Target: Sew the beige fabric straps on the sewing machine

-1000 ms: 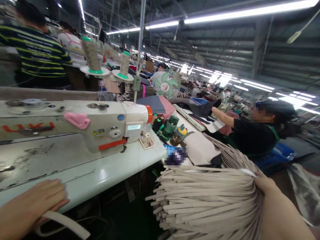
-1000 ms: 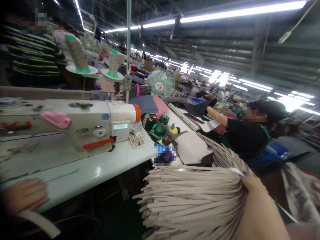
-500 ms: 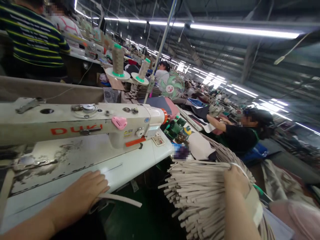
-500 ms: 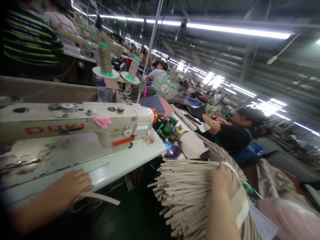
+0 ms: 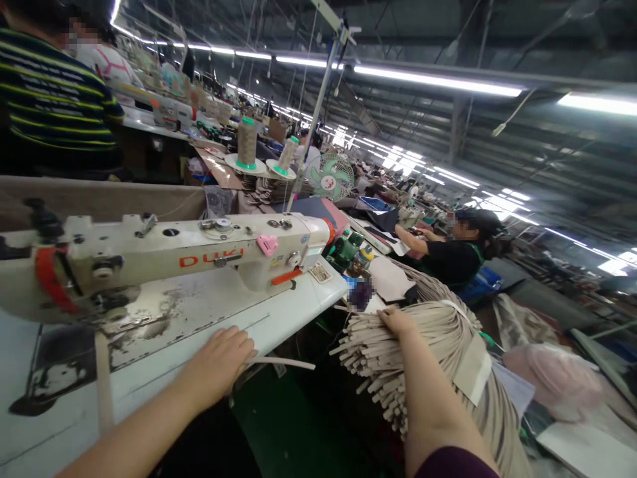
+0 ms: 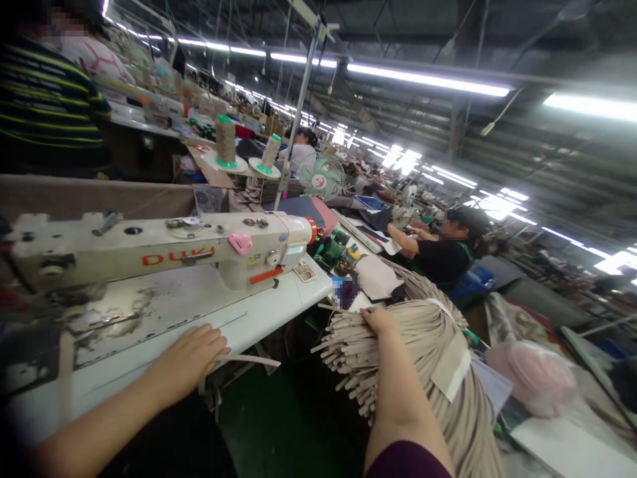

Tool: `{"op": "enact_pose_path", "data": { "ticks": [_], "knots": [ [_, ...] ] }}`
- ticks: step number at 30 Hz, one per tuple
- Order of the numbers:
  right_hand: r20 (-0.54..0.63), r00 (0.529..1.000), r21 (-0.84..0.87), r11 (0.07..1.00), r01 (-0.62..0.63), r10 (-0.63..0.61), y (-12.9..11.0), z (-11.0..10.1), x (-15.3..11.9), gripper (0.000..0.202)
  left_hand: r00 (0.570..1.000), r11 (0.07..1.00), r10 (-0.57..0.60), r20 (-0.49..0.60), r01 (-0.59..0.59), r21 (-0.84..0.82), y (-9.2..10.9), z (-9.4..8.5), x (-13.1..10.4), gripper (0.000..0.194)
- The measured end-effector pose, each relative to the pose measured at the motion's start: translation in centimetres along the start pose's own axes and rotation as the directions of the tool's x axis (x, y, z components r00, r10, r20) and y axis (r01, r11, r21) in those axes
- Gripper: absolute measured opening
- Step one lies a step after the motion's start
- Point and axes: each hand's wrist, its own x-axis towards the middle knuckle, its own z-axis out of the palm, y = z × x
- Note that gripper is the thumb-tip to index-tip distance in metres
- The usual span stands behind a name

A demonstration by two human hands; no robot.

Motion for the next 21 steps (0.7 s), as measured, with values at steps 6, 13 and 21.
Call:
{"op": "enact_pose_path", "data": {
  "ticks": [6, 13, 21],
  "knots": [
    [0.001, 0.998, 0.094, 0.993, 0.068, -0.069, -1.2, -0.4, -3.9, 0.029, 1.0, 0.999, 0.007, -0.014, -0.008, -0.046, -0.1, -0.7, 0.0, 0.022],
    [-0.203, 0.979, 0.402, 0.911, 0.092, -0.009, -8.3, -2.0, -8.7, 0.029, 0.973, 0.754, -0.171, 0.153, 0.23, -0.616, 0.4, -2.7, -3.5, 0.06],
    [-0.288, 0.574, 0.809, 0.127, 0.575, -0.766, -27.5, 1.4, -24.6, 0.049, 0.973, 0.642, -0.152, 0.173, 0.23, -0.732, 2.0, -6.8, -9.0, 0.058]
  ]
}}
